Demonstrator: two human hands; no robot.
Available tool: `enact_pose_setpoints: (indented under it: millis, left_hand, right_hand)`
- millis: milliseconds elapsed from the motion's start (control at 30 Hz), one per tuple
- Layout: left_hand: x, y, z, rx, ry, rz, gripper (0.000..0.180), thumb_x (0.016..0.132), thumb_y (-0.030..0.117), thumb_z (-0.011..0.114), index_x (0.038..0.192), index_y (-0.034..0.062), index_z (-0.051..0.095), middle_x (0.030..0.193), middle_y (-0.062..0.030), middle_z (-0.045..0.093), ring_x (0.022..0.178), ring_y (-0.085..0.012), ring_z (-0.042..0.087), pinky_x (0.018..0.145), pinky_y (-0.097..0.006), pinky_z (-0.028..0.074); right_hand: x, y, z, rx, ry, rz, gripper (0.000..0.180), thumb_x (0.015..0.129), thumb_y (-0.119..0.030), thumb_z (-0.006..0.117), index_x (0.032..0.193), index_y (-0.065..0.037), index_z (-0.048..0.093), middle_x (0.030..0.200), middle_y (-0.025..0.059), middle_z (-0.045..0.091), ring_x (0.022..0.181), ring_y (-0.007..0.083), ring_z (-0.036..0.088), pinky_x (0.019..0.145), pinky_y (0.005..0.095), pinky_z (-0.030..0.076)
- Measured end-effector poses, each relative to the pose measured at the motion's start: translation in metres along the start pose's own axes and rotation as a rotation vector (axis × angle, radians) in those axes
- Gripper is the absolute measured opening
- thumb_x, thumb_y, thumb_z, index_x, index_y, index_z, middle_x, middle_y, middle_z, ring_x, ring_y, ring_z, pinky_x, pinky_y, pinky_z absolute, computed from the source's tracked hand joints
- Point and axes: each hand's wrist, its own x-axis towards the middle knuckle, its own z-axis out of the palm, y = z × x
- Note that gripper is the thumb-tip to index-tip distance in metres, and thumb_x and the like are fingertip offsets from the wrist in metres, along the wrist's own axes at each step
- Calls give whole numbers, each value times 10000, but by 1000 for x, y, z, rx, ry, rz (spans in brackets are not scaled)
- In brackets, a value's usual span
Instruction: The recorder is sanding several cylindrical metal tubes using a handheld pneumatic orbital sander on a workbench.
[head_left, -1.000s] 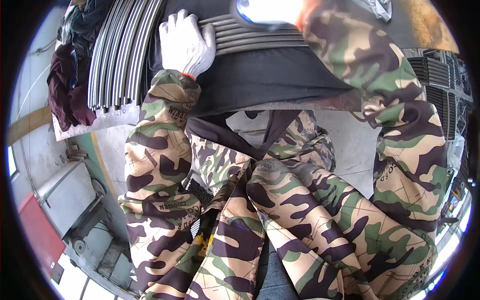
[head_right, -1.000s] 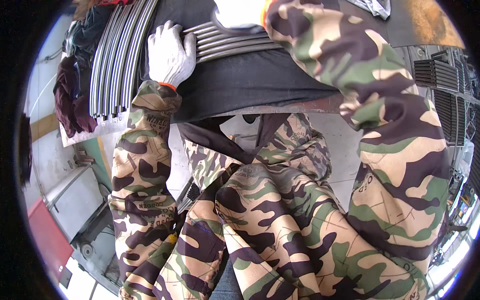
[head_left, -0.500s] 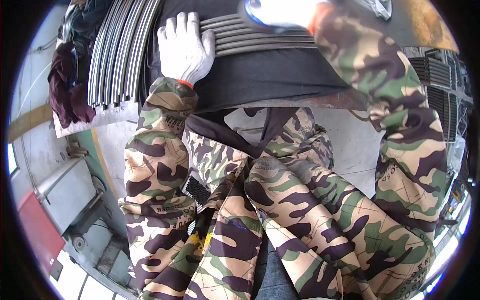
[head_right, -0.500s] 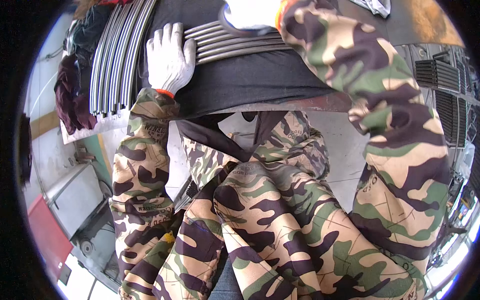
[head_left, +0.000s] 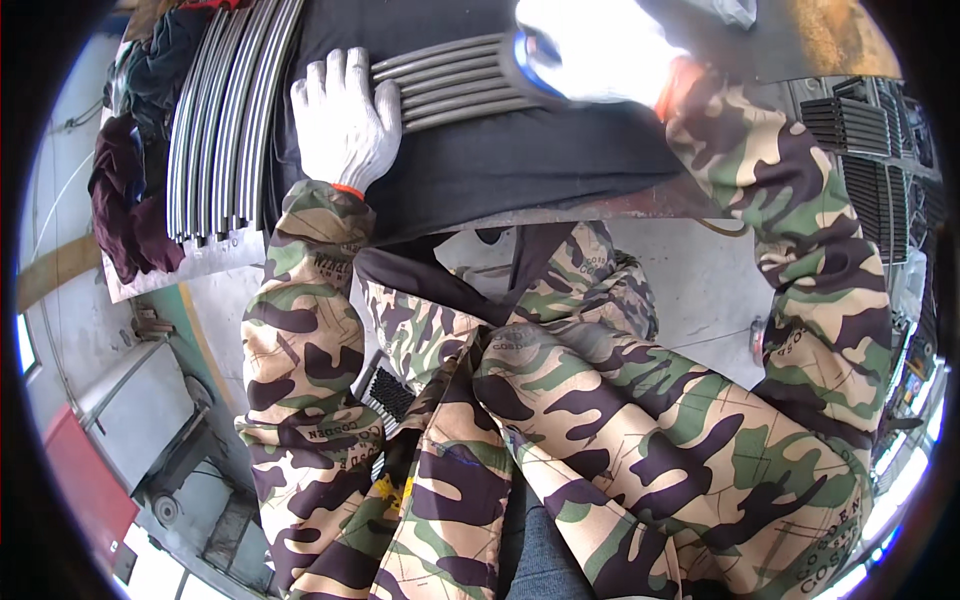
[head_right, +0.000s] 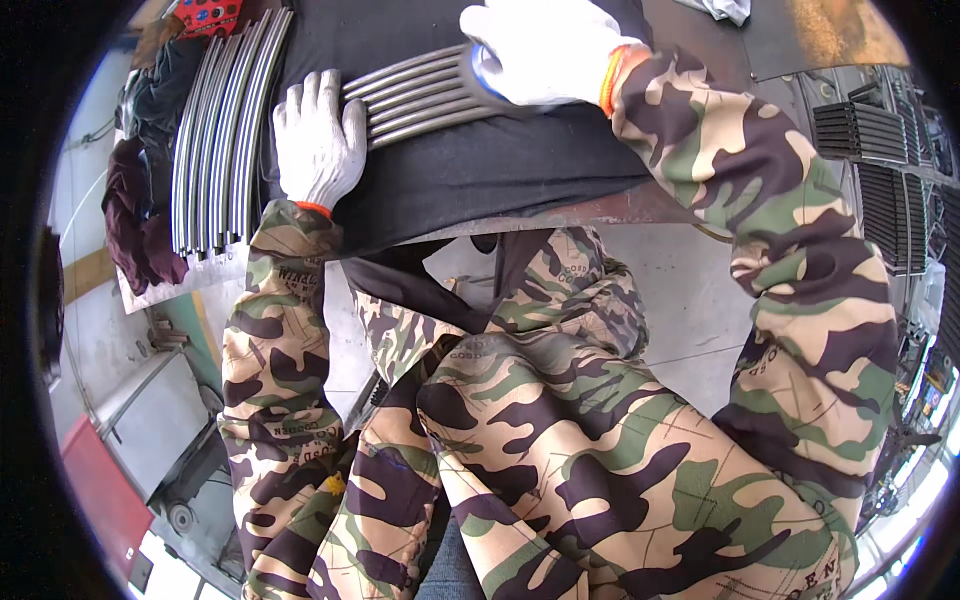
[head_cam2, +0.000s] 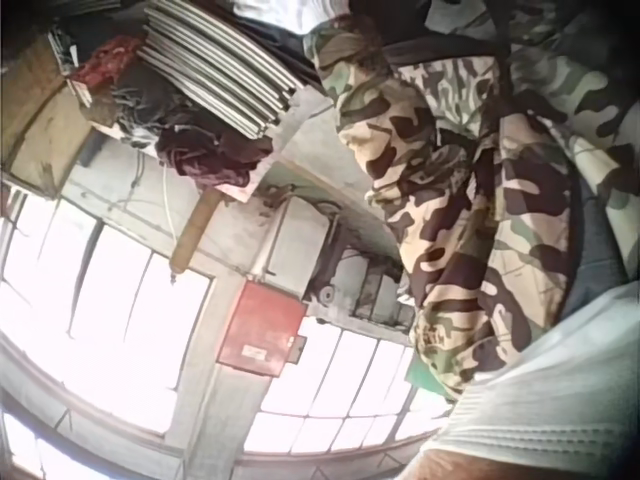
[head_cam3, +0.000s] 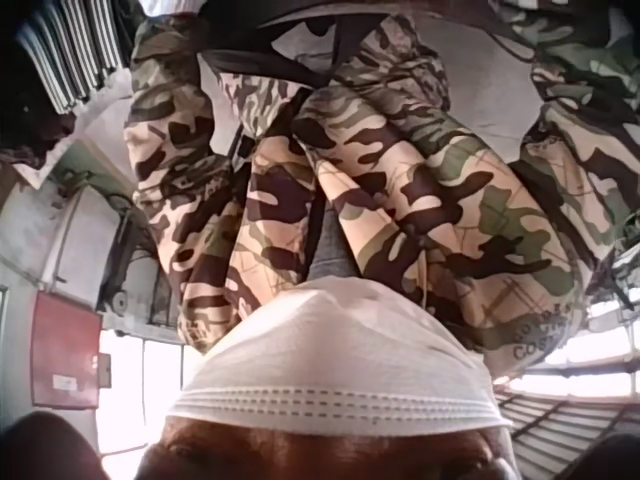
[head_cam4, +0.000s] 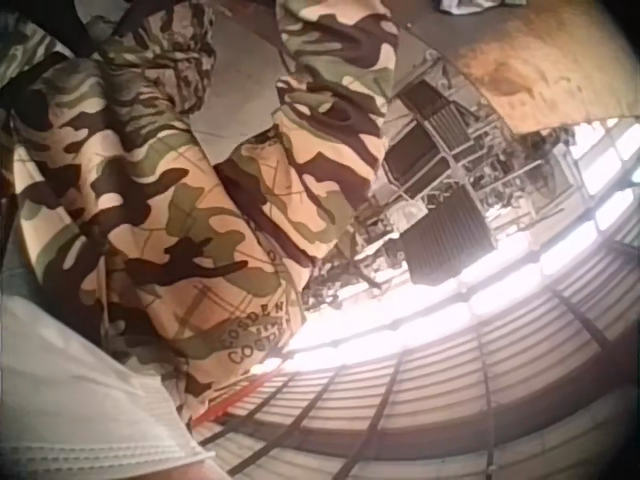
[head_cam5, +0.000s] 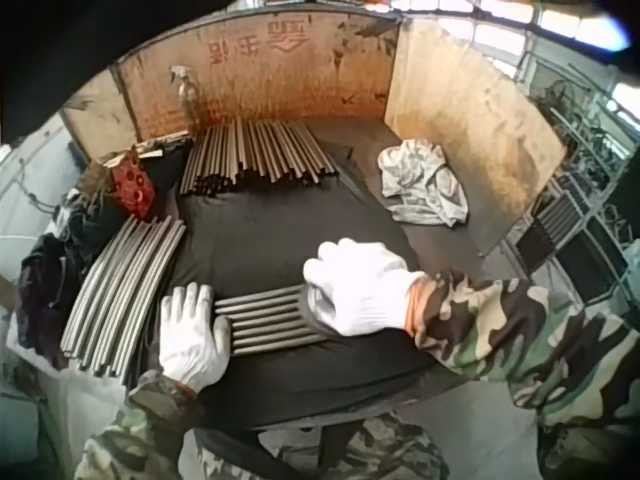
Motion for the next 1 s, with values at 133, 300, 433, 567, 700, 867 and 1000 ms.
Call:
enact_pose_setpoints:
  millis: [133,300,433,567,700,867,1000]
  left_hand:
    - [3,-1,7,3,76,55,455,959,313,636,1287,-2,659,1251,-170,664,1156,-370,603,1029,-528,443]
    - [-1,1,4,35,63,47,473,962,316,637,1304,-10,660,1284,-188,663,1167,-379,604,1031,-527,445]
    - [-2,4,-1,-11,-31,-9,483,1004,293,618,1370,-22,639,1371,-226,655,1248,-402,591,1099,-540,423]
    - [-5,4,0,21,16,4,470,998,288,621,1351,-21,645,1344,-223,663,1219,-395,599,1081,-535,432]
    - [2,1,5,-24,81,53,452,952,318,643,1268,-4,671,1229,-191,672,1134,-378,610,1017,-529,448]
    - [-2,1,6,-12,88,28,464,938,327,664,1262,-5,674,1219,-188,677,1121,-372,617,995,-519,452]
    - [-1,3,6,-23,78,24,493,940,351,674,1280,-6,672,1258,-204,678,1144,-386,617,1010,-531,449]
  right_hand:
    - [16,7,5,-21,65,74,259,928,-289,660,1034,-54,689,1002,226,684,910,420,708,779,538,592]
    - [9,-10,1,47,-17,-24,256,932,-281,644,1039,-53,690,1023,232,690,928,428,711,802,525,593]
    - [24,-1,3,-19,50,60,254,936,-285,638,1038,-58,689,1026,231,690,921,435,706,793,539,590]
    - [1,-8,3,36,-20,-3,260,932,-293,649,1039,-60,687,1011,225,686,909,431,704,753,536,592]
    - [14,10,12,-30,79,67,257,921,-298,669,1029,-65,686,984,208,674,900,414,707,775,529,599]
    - [1,-13,4,50,15,-21,244,919,-290,668,1005,-62,686,986,217,678,904,415,707,767,538,593]
    - [18,-3,14,-24,89,61,252,912,-298,671,1010,-67,690,1001,219,682,920,417,708,769,539,598]
